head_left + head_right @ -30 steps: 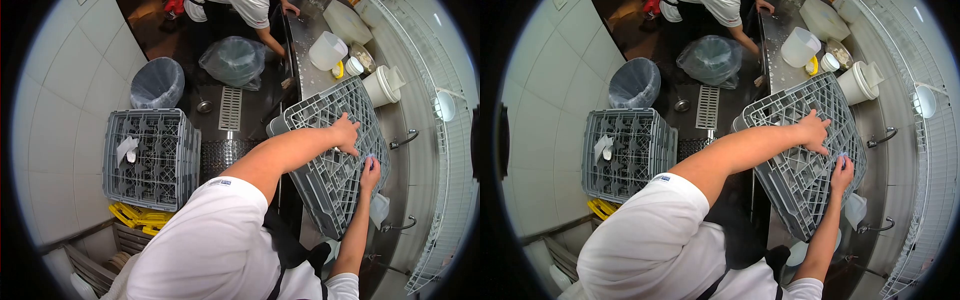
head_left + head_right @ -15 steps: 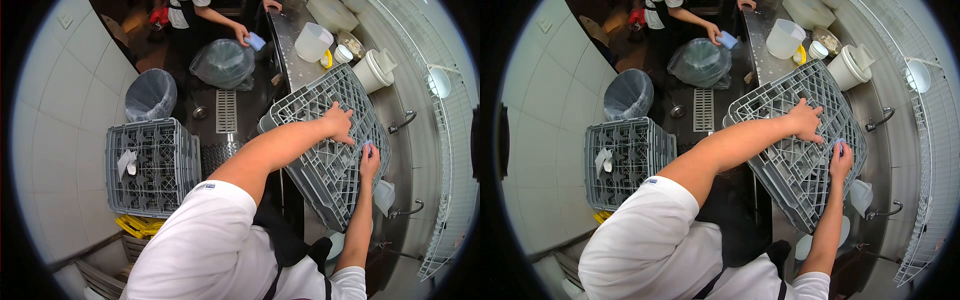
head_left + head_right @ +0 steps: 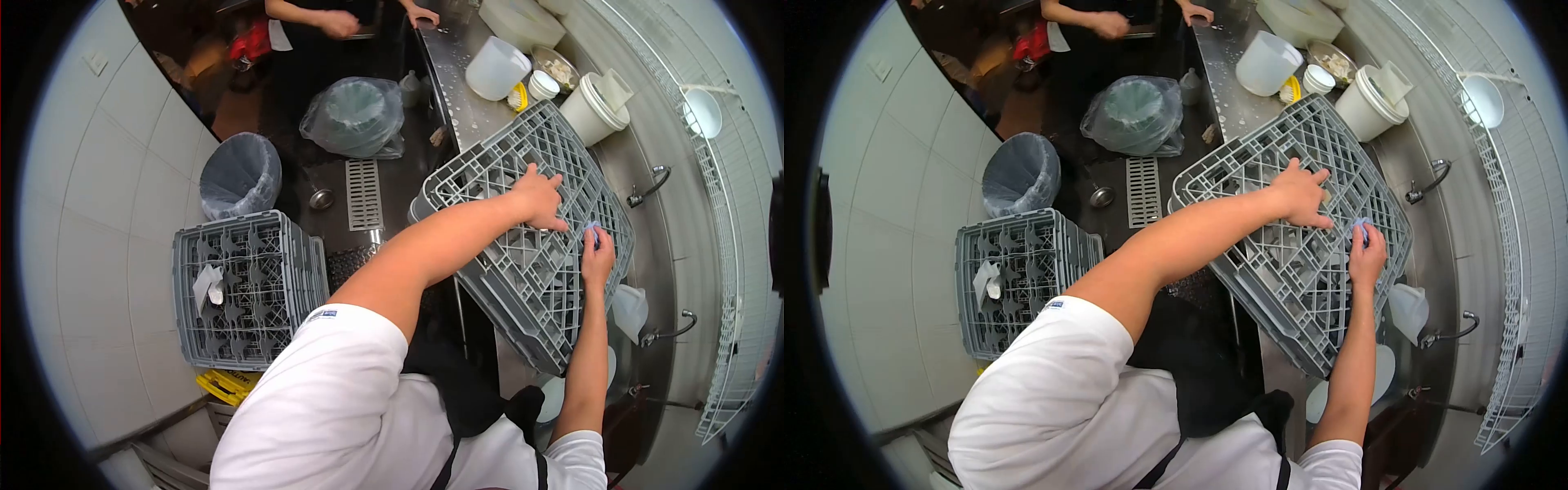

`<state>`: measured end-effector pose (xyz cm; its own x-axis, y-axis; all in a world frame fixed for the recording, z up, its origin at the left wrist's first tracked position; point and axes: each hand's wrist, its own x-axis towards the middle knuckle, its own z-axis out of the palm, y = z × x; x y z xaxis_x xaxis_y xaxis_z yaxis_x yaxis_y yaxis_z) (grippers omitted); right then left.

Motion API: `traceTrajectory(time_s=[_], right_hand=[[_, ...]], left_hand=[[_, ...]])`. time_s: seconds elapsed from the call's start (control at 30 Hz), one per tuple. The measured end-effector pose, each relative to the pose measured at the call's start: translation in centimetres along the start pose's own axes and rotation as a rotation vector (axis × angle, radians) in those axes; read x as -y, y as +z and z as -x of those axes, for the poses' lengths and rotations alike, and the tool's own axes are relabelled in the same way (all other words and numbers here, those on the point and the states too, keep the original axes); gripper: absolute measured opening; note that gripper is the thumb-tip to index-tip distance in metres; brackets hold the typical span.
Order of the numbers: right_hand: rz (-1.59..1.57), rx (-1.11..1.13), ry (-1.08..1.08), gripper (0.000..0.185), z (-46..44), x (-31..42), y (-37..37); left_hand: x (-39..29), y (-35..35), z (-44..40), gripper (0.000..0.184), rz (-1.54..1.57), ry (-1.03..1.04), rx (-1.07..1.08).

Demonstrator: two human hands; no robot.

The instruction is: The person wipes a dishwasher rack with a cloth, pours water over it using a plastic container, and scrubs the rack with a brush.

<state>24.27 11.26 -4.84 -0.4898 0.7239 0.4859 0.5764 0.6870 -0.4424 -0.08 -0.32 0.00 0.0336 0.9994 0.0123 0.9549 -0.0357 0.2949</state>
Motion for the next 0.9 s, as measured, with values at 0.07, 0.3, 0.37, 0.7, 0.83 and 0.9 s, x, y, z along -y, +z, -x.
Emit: traceTrajectory(time_s=[0.07, 0.3, 0.37, 0.7, 0.83, 0.9], right_hand=[[-0.002, 0.005, 0.007, 0.032, 0.0, 0.1, 0.0], [0.011, 0.02, -0.027, 0.034, -0.1, -0.6, 0.1], [0.008, 0.019, -0.02, 0.034, -0.2, -1.1, -0.1], [0.026, 0.021, -0.06, 0.034, -0.1, -1.4, 0.2], [0.018, 0.023, -0.052, 0.033, 0.1, -1.6, 0.4], [0.011, 0.026, -0.048, 0.033, -0.1, -1.3, 0.3]], left_hand=[[0.0, 0.1, -0.1, 0.076, 0.001, 0.002, -0.018], [2.7, -1.8, -1.0, 0.071, 0.096, -0.189, -0.65], [6.4, -6.2, -0.3, 0.063, 0.333, -0.466, -0.674], [30.2, 9.1, 13.3, 0.028, 1.187, -1.0, -0.128], [28.5, 10.5, 13.8, 0.069, 0.931, -0.982, -0.022], [28.2, 7.8, 10.4, 0.077, 0.769, -0.908, -0.222]])
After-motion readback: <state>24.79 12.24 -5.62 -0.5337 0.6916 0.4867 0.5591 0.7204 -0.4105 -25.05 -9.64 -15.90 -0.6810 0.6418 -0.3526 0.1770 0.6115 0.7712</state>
